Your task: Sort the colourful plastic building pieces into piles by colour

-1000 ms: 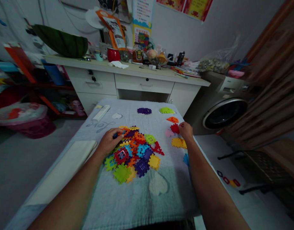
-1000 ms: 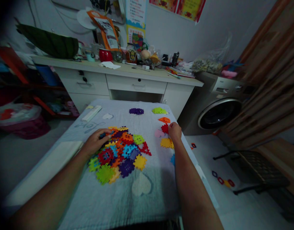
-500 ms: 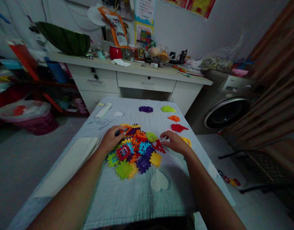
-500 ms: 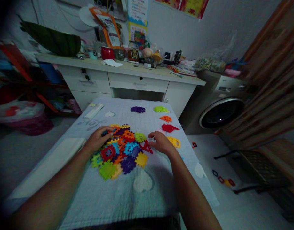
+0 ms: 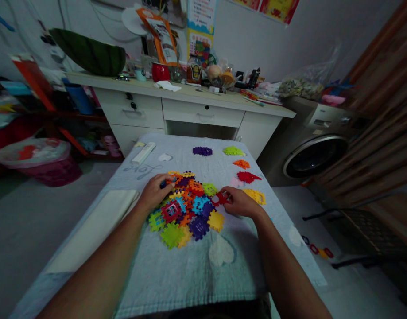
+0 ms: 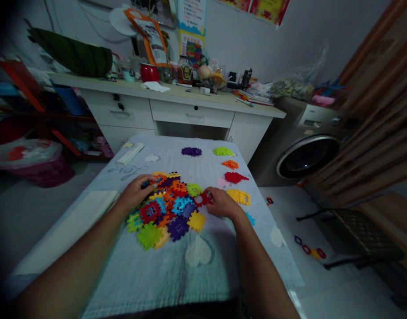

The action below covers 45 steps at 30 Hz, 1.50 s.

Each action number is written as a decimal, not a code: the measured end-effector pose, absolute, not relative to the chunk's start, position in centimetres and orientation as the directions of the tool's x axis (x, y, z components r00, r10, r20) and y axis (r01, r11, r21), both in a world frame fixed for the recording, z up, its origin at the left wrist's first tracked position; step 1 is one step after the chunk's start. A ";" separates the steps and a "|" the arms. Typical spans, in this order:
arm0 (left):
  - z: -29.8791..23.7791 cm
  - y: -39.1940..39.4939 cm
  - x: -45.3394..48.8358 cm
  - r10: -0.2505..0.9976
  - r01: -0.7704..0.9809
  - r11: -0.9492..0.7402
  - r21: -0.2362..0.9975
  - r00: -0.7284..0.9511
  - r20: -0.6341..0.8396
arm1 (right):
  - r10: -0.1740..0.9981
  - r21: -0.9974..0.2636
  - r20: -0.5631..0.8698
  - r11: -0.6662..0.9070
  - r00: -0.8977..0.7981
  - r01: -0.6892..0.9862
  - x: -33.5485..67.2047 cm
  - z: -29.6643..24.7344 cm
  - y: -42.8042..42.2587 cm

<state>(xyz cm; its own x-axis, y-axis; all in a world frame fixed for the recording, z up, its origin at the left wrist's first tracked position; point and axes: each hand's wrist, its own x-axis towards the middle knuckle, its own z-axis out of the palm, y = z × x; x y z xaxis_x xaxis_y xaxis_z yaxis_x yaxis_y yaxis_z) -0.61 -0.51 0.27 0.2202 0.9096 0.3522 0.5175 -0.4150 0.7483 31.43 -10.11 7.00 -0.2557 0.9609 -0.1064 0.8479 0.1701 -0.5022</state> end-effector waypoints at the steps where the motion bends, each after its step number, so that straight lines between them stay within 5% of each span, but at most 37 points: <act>1: 0.2 -0.5 -0.6 0.909 0.516 -0.415 0.749 0.222 0.352 | 0.966 -0.514 -0.089 0.165 -0.244 0.842 31.7 7.0 -10.1; 11: 0.4 -0.6 -0.6 0.911 0.519 -0.412 0.749 0.223 0.346 | 0.984 -0.567 0.160 0.030 0.075 0.823 37.0 6.7 -5.9; 17: 0.3 -0.6 -0.5 0.915 0.519 -0.403 0.754 0.211 0.344 | 0.922 -0.509 0.218 -0.172 0.320 0.843 38.2 6.5 -3.4; 26: 0.4 -0.7 -0.6 0.916 0.534 -0.402 0.744 0.214 0.341 | 0.859 -0.390 0.223 -0.356 0.462 0.849 36.9 5.1 -2.6; 36: 0.4 -0.7 -0.6 0.913 0.524 -0.408 0.747 0.222 0.343 | 0.937 -0.280 0.225 -0.200 0.267 0.939 37.7 5.2 -3.3; 45: 0.6 -0.7 -0.6 0.916 0.524 -0.402 0.751 0.220 0.336 | 0.990 -0.030 0.135 -0.025 0.029 0.999 37.2 4.4 -3.8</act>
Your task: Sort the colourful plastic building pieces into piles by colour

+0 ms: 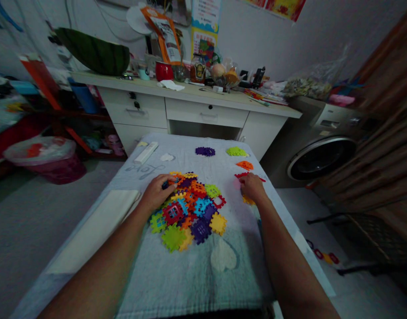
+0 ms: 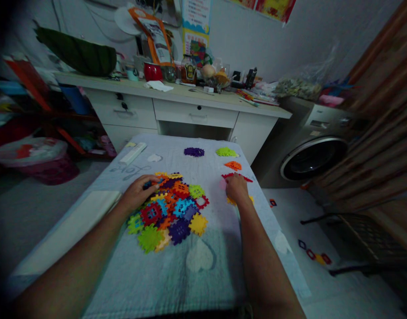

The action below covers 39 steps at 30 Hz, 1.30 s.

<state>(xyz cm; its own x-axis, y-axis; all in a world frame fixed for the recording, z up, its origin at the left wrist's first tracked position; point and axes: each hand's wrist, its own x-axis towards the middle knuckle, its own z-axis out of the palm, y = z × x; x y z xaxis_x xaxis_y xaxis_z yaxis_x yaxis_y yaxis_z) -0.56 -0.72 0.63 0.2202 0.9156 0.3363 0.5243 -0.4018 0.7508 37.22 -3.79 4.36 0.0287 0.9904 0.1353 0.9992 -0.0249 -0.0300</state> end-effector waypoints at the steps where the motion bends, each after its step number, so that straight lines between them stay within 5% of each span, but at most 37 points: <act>1: 0.7 -0.7 -0.6 0.916 0.524 -0.401 0.751 0.218 0.336 | 0.990 -0.014 0.135 -0.030 0.032 0.999 37.0 4.4 -3.8; 5: 0.7 -0.8 -0.6 0.916 0.528 -0.401 0.748 0.220 0.335 | 0.992 -0.086 0.120 0.043 -0.032 0.995 35.1 5.1 -4.4; 11: 0.5 -0.6 -0.6 0.914 0.526 -0.405 0.748 0.215 0.344 | 0.904 -0.341 0.070 0.419 -0.422 0.841 30.7 5.8 -6.0; 22: 0.5 -0.6 -0.6 0.913 0.523 -0.408 0.748 0.221 0.343 | 0.899 -0.408 0.119 0.431 -0.421 0.805 30.6 4.8 -5.6; 34: 0.2 -0.5 -0.7 0.910 0.530 -0.414 0.740 0.225 0.348 | 0.957 -0.665 0.290 0.186 0.021 0.723 33.6 5.7 -1.6; 39: 0.4 -0.6 -0.6 0.914 0.536 -0.406 0.740 0.223 0.339 | 0.926 -0.918 0.083 -0.073 0.368 0.391 36.6 6.4 3.5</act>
